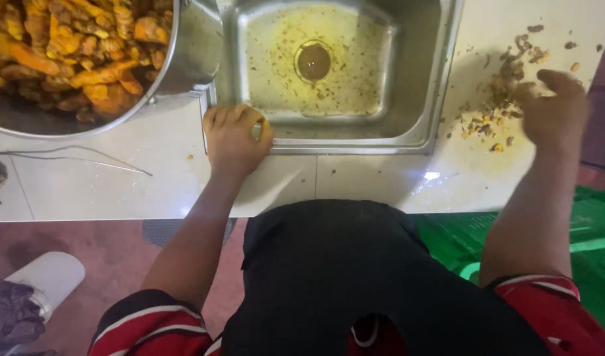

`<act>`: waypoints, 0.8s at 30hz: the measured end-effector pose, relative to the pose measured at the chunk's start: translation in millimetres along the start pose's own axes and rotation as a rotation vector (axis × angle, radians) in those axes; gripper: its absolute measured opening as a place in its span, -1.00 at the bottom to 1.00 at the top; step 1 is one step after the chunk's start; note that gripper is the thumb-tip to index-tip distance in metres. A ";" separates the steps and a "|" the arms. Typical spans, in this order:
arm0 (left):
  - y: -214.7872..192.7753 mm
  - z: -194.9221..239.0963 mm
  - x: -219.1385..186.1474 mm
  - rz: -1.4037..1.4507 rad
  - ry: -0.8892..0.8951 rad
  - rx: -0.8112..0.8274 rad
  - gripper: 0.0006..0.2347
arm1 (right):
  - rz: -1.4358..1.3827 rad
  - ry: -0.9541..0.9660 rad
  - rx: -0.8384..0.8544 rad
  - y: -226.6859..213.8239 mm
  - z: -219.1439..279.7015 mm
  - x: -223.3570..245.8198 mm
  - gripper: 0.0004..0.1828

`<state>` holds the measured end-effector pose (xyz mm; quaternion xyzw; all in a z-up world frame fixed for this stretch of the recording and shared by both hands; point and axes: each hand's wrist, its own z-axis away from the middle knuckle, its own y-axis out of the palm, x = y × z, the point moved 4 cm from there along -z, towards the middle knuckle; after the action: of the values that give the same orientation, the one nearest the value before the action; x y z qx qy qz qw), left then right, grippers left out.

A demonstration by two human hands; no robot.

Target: Washing turmeric roots in a sink and transferring them to a large pot

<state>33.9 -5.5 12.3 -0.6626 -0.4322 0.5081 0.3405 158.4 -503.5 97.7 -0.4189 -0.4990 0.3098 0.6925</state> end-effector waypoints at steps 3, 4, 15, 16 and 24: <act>0.0 -1.3 -0.7 -0.028 0.013 -0.045 -0.87 | 0.244 -0.116 -0.044 29.6 -5.9 20.1 -0.71; -2.4 0.2 -0.7 -0.038 0.020 -0.070 -0.89 | 0.271 -0.354 -0.241 45.5 -10.8 19.9 -0.84; -11.4 -15.1 -1.3 0.045 -0.023 -0.030 -0.94 | 0.282 -0.599 0.737 375.8 -7.8 156.4 -0.41; -15.0 -17.2 -2.4 0.058 -0.021 -0.024 -0.94 | 0.466 -0.572 0.805 392.8 -8.5 155.0 -0.43; 20.8 3.8 17.2 -0.008 -0.043 -0.061 -0.95 | 0.360 -0.474 0.748 389.5 -12.7 126.2 -0.60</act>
<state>36.9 2.1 -13.6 -0.6600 -0.4574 0.5073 0.3129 205.3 -222.0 -196.2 -0.1385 -0.4167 0.6702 0.5983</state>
